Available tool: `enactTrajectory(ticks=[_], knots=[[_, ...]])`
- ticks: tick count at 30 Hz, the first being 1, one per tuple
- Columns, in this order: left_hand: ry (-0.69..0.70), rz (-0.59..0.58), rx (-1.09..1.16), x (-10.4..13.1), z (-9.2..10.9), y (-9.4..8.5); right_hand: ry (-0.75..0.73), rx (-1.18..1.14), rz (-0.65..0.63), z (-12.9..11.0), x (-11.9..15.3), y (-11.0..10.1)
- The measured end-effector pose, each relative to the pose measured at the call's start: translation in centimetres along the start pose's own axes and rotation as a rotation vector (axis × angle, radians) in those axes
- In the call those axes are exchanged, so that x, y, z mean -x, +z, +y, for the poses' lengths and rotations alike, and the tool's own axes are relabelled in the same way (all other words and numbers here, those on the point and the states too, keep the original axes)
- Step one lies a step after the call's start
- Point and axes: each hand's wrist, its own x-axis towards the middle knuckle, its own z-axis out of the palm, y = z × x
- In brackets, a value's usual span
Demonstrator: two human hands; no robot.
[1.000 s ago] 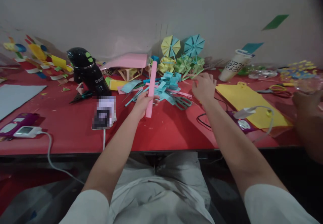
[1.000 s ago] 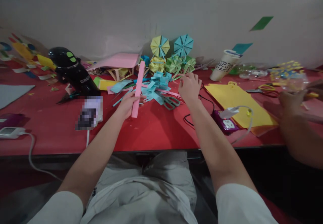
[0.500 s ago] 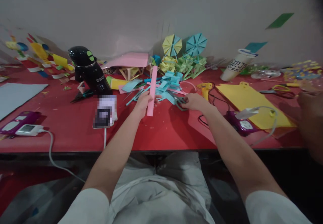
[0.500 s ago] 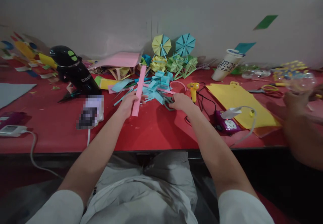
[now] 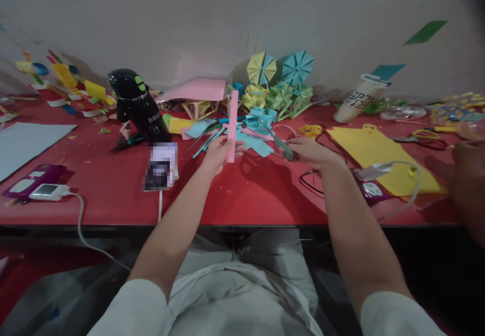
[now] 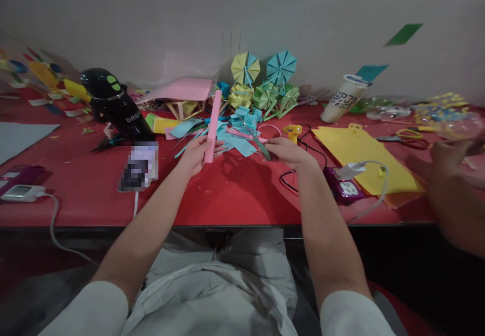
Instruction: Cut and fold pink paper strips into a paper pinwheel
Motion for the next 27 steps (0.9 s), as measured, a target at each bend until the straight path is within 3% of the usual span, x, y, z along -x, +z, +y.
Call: enactTrajectory(ticks=[7,17,27], knots=[[0.085,0.125,-0.088,-0.5,0.3,-0.4,-0.085,-0.213,0.066,-0.7,-0.2,4.1],[0.160,0.045,-0.032,-0.7,-0.1,-0.3,-0.185,-0.332,-0.010,-2.7,-0.2,8.6],[0.222,0.079,-0.046,-0.8,-0.7,-0.7,-0.204,-0.393,0.034,-1.7,-1.1,12.5]])
